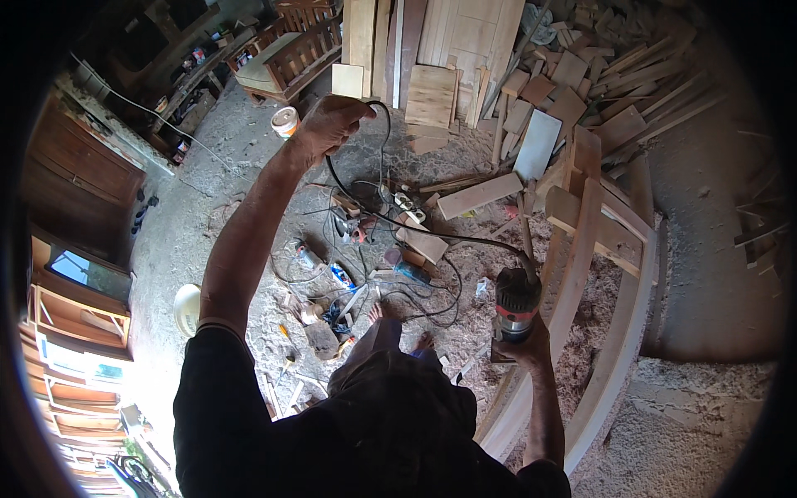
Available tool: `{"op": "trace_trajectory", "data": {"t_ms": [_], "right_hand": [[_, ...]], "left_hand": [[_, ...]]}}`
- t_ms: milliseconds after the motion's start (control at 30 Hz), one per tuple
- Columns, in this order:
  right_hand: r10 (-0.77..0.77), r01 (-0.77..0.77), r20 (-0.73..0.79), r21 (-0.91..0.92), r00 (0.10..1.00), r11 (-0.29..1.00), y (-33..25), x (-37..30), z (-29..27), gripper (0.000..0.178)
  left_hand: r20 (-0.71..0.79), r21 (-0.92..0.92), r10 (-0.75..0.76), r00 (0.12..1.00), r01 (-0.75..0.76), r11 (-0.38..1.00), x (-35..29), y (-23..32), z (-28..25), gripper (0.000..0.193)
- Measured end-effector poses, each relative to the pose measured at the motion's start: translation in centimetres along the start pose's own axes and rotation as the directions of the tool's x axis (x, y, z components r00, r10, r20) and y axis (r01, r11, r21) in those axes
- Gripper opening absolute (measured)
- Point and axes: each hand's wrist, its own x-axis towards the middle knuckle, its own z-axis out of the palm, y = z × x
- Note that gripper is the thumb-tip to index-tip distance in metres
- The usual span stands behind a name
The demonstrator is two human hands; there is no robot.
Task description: The person uses a handheld electric sander on a wooden frame, then measures and marks a wooden plank with a pencil and tape measure. They fit the plank into the frame and continue measuring and marking the frame.
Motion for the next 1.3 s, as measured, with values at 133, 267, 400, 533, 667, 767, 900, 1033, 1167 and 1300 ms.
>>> {"op": "trace_trajectory", "data": {"t_ms": [133,267,400,533,667,767,900,1033,1167,1300], "right_hand": [[0.01,-0.011,0.01,0.062,1.0,0.998,-0.3,4.0,1.3,0.083],[-0.008,0.01,-0.015,0.11,1.0,0.994,-1.5,7.0,3.0,0.079],[-0.011,0.014,-0.017,0.144,1.0,0.989,-3.5,9.4,5.0,0.075],[-0.02,0.02,-0.001,0.151,1.0,0.988,-5.4,11.1,6.4,0.075],[-0.008,0.006,0.007,0.198,1.0,0.98,-6.4,12.9,7.3,0.075],[-0.08,0.085,-0.037,0.173,0.996,0.981,-6.6,14.8,8.1,0.071],[-0.094,0.092,0.002,0.187,0.996,0.978,-7.0,17.5,8.7,0.076],[-0.082,0.073,0.05,0.173,0.995,0.982,-7.4,19.6,8.6,0.071],[-0.044,0.034,0.046,0.199,0.998,0.979,-7.6,20.6,8.4,0.068],[-0.049,0.047,0.01,0.163,0.999,0.986,-7.1,21.3,8.2,0.069]], "left_hand": [[0.002,-0.074,0.02,1.0,-0.019,0.997,1.1,-0.2,-2.6,0.026],[0.052,-0.016,0.079,0.996,-0.078,0.997,1.5,-0.1,-4.9,0.025],[0.091,0.014,0.118,0.989,-0.12,0.993,2.5,0.0,-6.8,0.024],[0.141,-0.005,0.125,0.982,-0.126,0.992,3.7,-0.3,-8.1,0.029],[0.111,0.007,0.132,0.985,-0.134,0.991,4.9,-0.3,-8.3,0.03],[0.117,0.041,0.132,0.984,-0.138,0.99,5.4,0.0,-8.3,0.033],[0.143,0.081,0.138,0.98,-0.15,0.985,6.1,0.5,-8.3,0.037],[0.18,0.109,0.176,0.968,-0.198,0.974,7.5,1.0,-7.6,0.035],[0.228,0.163,0.228,0.946,-0.268,0.949,8.9,1.0,-6.3,0.031],[0.232,0.256,0.229,0.945,-0.287,0.923,10.7,0.4,-5.4,0.032]]}}
